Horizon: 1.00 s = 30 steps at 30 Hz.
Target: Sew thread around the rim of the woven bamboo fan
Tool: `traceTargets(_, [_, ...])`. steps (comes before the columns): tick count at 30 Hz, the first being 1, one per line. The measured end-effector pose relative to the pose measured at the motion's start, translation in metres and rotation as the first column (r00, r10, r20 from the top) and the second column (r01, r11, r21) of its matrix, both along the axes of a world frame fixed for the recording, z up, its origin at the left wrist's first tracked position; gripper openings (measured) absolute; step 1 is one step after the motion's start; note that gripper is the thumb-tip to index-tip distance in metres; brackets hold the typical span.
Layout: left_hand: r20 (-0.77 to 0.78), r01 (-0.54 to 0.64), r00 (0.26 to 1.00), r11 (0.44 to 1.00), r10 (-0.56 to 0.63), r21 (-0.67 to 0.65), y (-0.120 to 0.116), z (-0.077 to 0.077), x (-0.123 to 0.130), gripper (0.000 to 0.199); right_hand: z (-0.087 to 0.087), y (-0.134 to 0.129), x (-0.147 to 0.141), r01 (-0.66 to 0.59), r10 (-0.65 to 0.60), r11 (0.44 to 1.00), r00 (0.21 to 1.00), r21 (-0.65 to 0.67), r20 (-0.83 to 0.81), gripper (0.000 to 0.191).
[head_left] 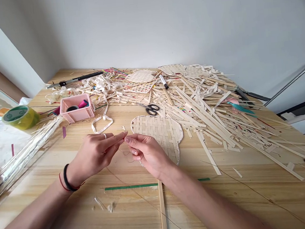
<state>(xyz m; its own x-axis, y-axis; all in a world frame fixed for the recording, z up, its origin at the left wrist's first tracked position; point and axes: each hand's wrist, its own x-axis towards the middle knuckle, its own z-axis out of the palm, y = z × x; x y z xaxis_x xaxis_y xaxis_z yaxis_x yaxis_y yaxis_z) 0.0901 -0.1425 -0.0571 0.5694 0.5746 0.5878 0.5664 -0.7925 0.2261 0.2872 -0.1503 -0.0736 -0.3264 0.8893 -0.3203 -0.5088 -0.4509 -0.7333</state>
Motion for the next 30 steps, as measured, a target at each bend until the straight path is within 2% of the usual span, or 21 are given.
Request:
traceTargets(9, [-0.081,0.019,0.996,0.987,-0.032,-0.162,-0.0003,-0.0037,-0.0024,0.041,-0.0028,-0.0001,-0.0005,0.038,-0.038,0.999,0.999,0.020,0.028,0.037])
traceTargets(15, [-0.007,0.052,0.998,0.948,-0.057,-0.314,-0.0051,-0.0006,0.0016,0.047,0.0028,-0.0014,-0.0004,0.042,-0.043,0.998,0.999,0.045,0.024,0.038])
traceTargets(25, [0.021,0.059,0.998,0.928,-0.055,-0.367,-0.0048,0.0022,0.0037,0.047,0.0004,-0.0033,-0.0029,0.058,-0.063,0.995,0.996,0.077,0.069,0.034])
traceTargets(30, [0.002,0.065,0.998,0.916,-0.070,-0.396,-0.0071,0.0051,0.0052,0.053,-0.0030,-0.0056,-0.0037,0.102,-0.123,0.982,0.984,0.158,0.128,0.027])
